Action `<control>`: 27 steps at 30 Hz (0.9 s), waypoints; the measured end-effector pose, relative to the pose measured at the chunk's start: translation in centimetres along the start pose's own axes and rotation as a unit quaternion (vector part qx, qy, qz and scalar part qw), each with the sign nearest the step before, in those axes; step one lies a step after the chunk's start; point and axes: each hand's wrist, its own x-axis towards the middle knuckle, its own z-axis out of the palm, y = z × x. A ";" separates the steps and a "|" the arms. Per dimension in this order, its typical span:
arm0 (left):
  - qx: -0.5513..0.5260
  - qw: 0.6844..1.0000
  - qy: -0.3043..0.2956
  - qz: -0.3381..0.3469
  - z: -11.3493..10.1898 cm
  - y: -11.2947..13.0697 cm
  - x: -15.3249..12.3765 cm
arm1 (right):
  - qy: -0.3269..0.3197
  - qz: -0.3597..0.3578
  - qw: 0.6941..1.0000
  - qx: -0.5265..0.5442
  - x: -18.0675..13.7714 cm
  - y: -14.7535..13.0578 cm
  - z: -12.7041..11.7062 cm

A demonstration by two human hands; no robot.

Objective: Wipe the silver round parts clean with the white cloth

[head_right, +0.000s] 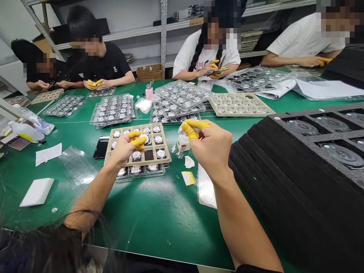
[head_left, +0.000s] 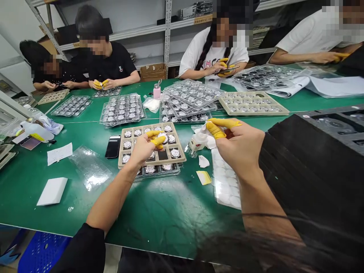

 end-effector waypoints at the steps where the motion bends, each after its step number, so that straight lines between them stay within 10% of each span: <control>1: 0.003 1.000 -0.003 0.006 -0.2 0.1 0.0 | -0.011 0.000 1.000 -0.001 0.1 0.0 -0.2; 6: 0.203 0.976 -0.076 0.037 -1.4 -0.5 0.6 | -0.080 -0.052 0.995 -0.001 0.1 -0.5 -0.8; 11: 0.536 0.824 -0.158 0.093 -2.5 -2.7 2.0 | -0.133 -0.093 0.985 0.053 0.2 -0.4 -0.4; 14: 0.563 0.804 -0.170 0.093 -1.9 -3.7 2.2 | -0.159 -0.081 0.981 0.076 0.3 -0.6 -0.4; 20: 0.691 0.711 -0.050 0.121 -1.6 -2.2 1.1 | -0.249 0.044 0.957 0.142 0.7 -1.6 -1.7; 27: 0.768 0.620 -0.137 0.077 -3.3 -0.2 -0.2 | -0.219 0.172 0.960 0.037 0.6 -1.2 -1.5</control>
